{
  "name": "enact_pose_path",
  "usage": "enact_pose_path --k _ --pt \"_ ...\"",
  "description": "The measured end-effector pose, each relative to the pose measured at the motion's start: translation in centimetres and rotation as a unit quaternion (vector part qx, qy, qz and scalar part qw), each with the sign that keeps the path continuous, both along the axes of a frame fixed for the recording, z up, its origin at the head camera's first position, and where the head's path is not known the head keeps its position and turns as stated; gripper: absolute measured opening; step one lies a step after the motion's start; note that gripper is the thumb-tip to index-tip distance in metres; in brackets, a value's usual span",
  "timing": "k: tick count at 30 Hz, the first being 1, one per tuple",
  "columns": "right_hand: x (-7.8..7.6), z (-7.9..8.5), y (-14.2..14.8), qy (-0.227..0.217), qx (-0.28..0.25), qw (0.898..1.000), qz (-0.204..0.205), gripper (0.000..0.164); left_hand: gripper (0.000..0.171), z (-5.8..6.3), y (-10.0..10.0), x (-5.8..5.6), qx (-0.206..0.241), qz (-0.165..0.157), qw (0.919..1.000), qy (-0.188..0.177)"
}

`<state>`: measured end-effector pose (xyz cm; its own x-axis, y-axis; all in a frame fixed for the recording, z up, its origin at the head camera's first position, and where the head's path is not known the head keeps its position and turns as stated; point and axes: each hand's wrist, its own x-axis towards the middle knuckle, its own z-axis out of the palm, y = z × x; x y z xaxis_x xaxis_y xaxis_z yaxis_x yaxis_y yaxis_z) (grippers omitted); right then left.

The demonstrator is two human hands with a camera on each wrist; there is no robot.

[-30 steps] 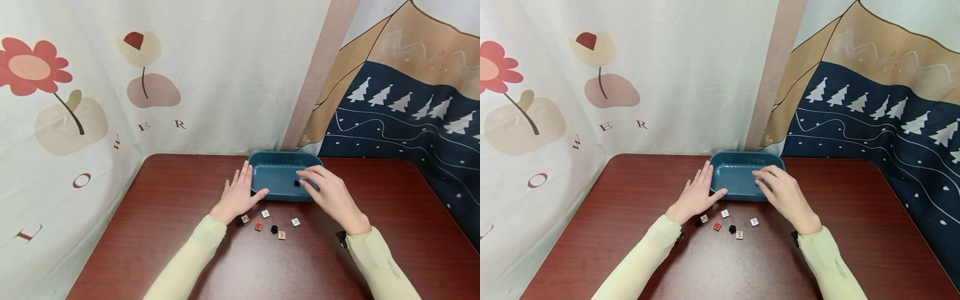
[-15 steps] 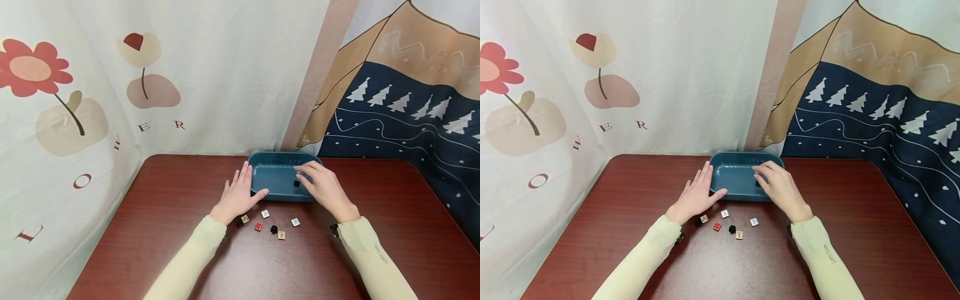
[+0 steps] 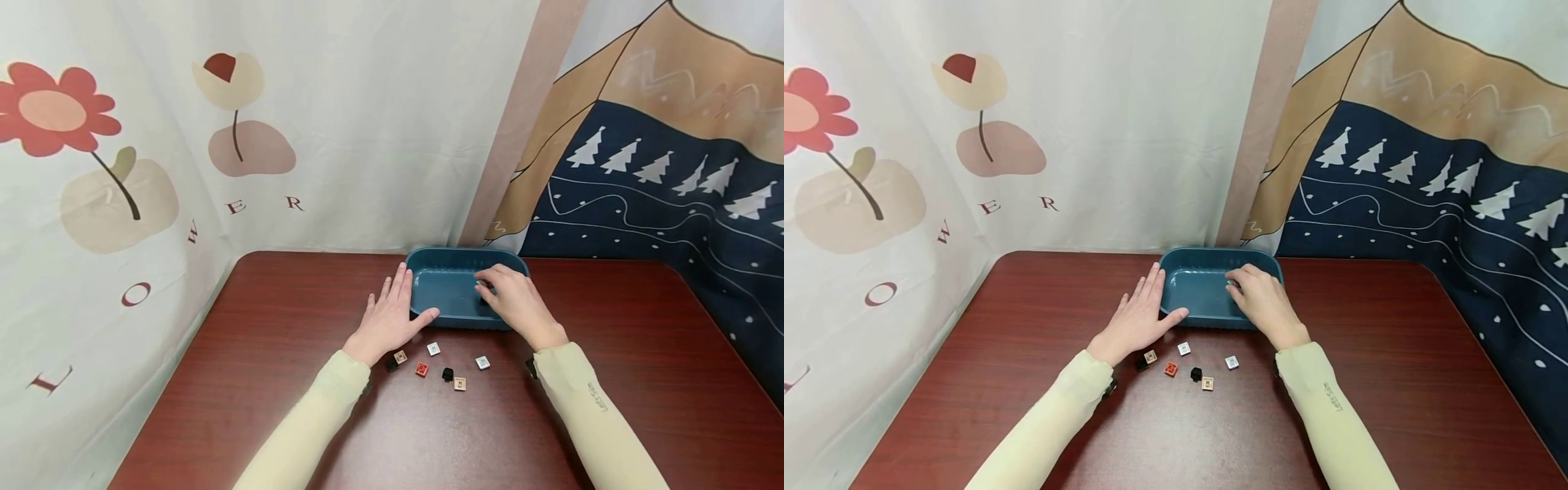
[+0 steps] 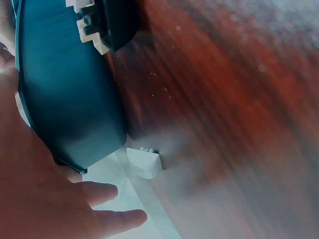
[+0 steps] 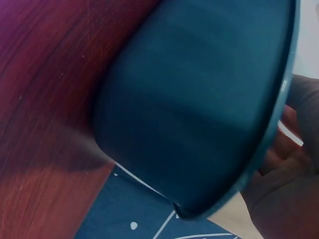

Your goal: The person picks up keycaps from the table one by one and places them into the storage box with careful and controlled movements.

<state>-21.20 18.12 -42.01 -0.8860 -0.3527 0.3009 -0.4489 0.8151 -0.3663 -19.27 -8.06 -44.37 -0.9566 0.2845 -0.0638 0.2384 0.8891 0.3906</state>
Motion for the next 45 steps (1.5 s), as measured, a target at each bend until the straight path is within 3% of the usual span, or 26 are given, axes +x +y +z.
enact_pose_path --k 13,25,37,45 --pt "-1.3 -0.8 -0.2 -0.048 0.031 0.998 -0.013 0.025 0.104 0.0 0.1 0.1 0.002 -0.002 1.0 0.005" --pt "-2.2 -0.6 -0.9 -0.111 0.05 0.992 -0.015 0.022 0.104 0.0 0.2 0.1 0.004 -0.005 1.0 0.004" --pt "-2.4 -0.3 -1.1 -0.112 0.075 0.991 -0.012 0.03 0.104 -0.2 0.2 -0.1 -0.004 -0.001 1.0 0.008" --pt "-0.8 -0.2 -0.5 -0.041 0.08 0.996 -0.016 0.032 0.104 -0.2 0.1 -0.1 -0.003 -0.002 0.9999 0.011"
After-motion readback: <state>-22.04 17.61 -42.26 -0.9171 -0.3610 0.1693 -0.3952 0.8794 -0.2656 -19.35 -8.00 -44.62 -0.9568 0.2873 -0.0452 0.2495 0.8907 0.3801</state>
